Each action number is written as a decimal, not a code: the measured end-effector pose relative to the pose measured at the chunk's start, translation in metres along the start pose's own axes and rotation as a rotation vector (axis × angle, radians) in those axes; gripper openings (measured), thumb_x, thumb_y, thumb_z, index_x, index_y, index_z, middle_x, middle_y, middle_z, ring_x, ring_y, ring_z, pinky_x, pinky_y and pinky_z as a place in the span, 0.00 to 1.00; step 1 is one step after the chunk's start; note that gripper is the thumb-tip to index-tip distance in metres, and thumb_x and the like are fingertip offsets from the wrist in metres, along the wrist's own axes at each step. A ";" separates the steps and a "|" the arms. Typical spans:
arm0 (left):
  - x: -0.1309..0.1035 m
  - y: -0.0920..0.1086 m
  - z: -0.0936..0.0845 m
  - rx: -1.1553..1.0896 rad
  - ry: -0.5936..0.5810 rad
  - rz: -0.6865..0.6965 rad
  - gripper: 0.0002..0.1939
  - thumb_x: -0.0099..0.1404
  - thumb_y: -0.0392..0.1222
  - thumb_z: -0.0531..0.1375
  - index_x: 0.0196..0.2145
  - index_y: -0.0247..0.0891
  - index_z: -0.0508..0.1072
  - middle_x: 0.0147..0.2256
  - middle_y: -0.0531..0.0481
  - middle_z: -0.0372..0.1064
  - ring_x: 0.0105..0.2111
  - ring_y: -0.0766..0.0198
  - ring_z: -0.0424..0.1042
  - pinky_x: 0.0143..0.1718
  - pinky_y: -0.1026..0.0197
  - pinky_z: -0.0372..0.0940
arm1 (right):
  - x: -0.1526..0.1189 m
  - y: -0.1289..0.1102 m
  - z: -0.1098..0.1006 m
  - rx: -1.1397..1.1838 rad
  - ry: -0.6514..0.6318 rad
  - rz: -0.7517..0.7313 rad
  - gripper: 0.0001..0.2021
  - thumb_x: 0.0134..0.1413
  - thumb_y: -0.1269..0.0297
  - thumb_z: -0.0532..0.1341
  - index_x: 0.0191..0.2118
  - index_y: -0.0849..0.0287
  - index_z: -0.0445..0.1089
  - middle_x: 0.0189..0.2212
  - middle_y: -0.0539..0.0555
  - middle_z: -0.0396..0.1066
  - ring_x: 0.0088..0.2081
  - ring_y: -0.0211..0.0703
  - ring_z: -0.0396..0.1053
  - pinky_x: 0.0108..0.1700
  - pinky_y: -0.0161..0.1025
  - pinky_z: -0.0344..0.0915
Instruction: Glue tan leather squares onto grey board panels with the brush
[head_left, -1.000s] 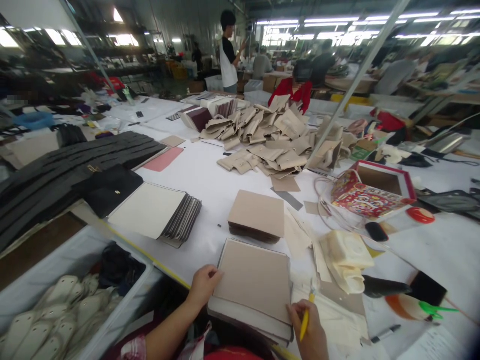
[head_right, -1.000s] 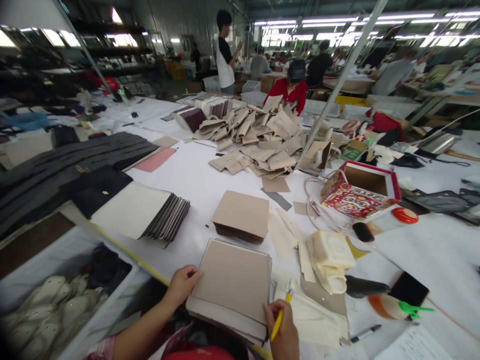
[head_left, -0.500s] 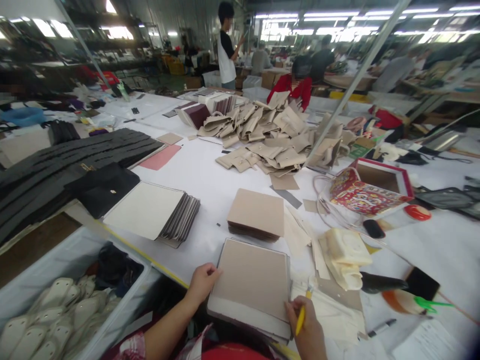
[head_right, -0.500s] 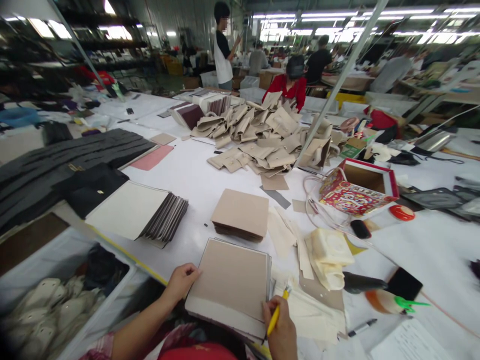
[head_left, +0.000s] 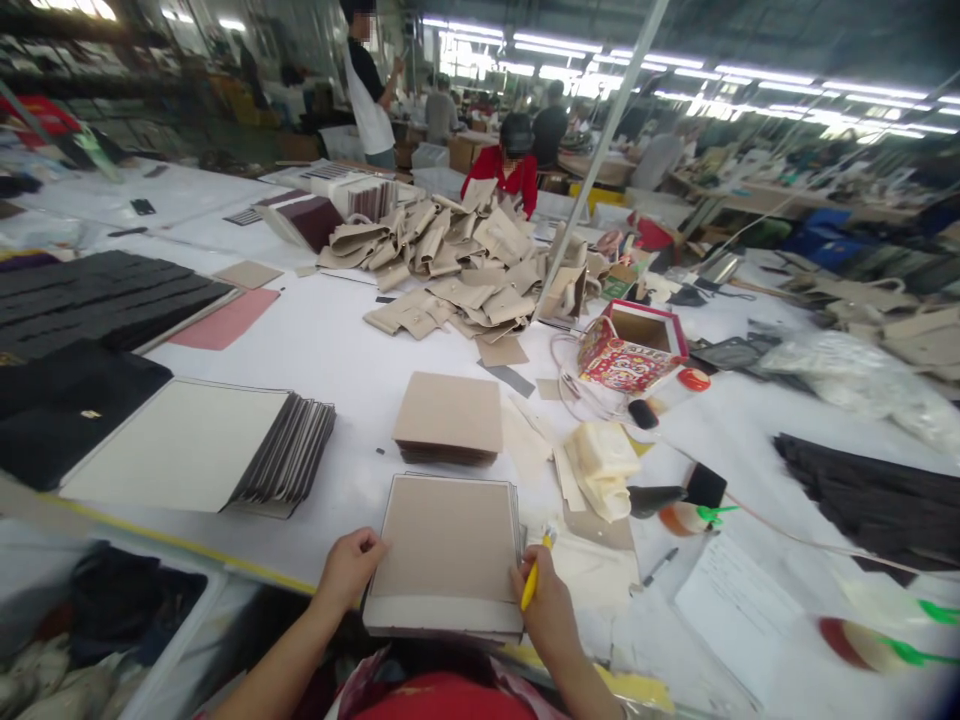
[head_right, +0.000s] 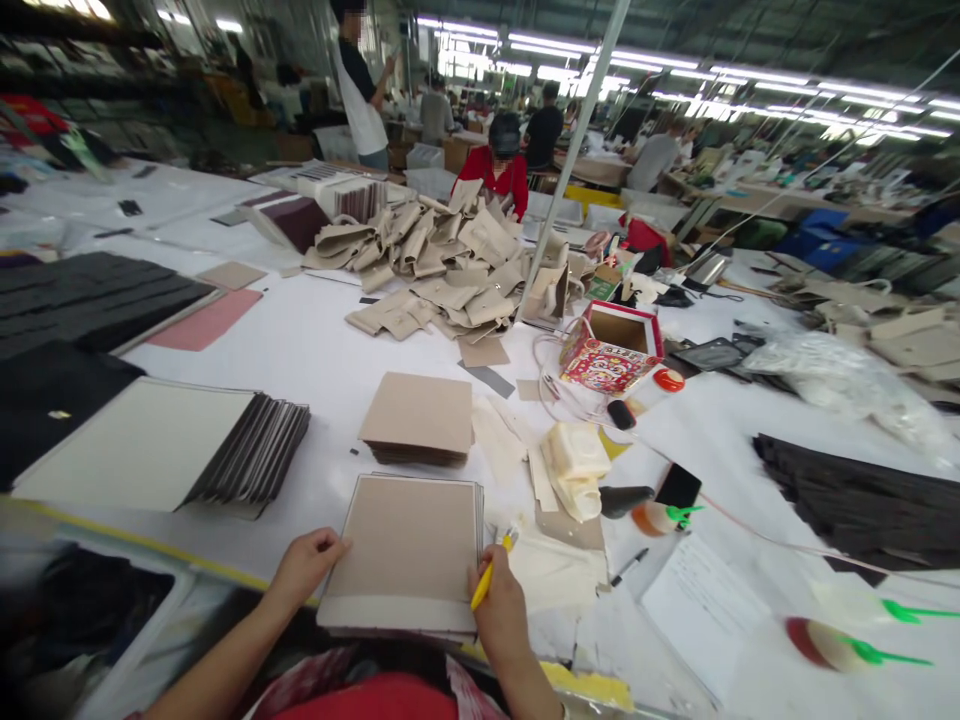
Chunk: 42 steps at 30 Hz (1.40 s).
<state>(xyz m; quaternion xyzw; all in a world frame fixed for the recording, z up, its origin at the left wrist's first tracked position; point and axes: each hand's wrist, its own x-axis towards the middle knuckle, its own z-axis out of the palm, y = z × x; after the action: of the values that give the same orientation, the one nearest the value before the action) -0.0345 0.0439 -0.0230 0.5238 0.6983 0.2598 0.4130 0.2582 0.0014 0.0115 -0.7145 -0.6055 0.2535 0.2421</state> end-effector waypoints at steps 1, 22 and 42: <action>0.000 0.000 0.000 0.022 -0.001 0.006 0.16 0.52 0.51 0.55 0.16 0.37 0.63 0.16 0.57 0.57 0.21 0.67 0.58 0.24 0.67 0.53 | 0.001 0.000 0.001 -0.009 -0.005 -0.002 0.07 0.52 0.59 0.51 0.36 0.55 0.53 0.24 0.48 0.65 0.25 0.41 0.68 0.27 0.34 0.60; -0.031 0.066 0.040 0.779 -0.231 0.680 0.20 0.59 0.48 0.57 0.49 0.45 0.64 0.51 0.46 0.60 0.49 0.53 0.57 0.46 0.50 0.53 | 0.080 -0.131 0.035 0.749 -0.330 0.173 0.18 0.50 0.47 0.51 0.34 0.58 0.66 0.17 0.47 0.66 0.14 0.34 0.61 0.16 0.31 0.58; -0.017 0.028 0.054 0.895 -0.081 0.885 0.21 0.59 0.47 0.56 0.51 0.52 0.63 0.53 0.55 0.60 0.49 0.58 0.59 0.47 0.56 0.50 | 0.150 0.093 0.023 -0.346 -0.036 -0.194 0.10 0.55 0.71 0.51 0.41 0.59 0.65 0.36 0.58 0.68 0.41 0.44 0.64 0.43 0.38 0.59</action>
<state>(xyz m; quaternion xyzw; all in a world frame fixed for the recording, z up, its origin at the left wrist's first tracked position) 0.0275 0.0325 -0.0235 0.8947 0.4401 0.0685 0.0333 0.3326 0.1369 -0.0772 -0.6789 -0.7105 0.1340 0.1281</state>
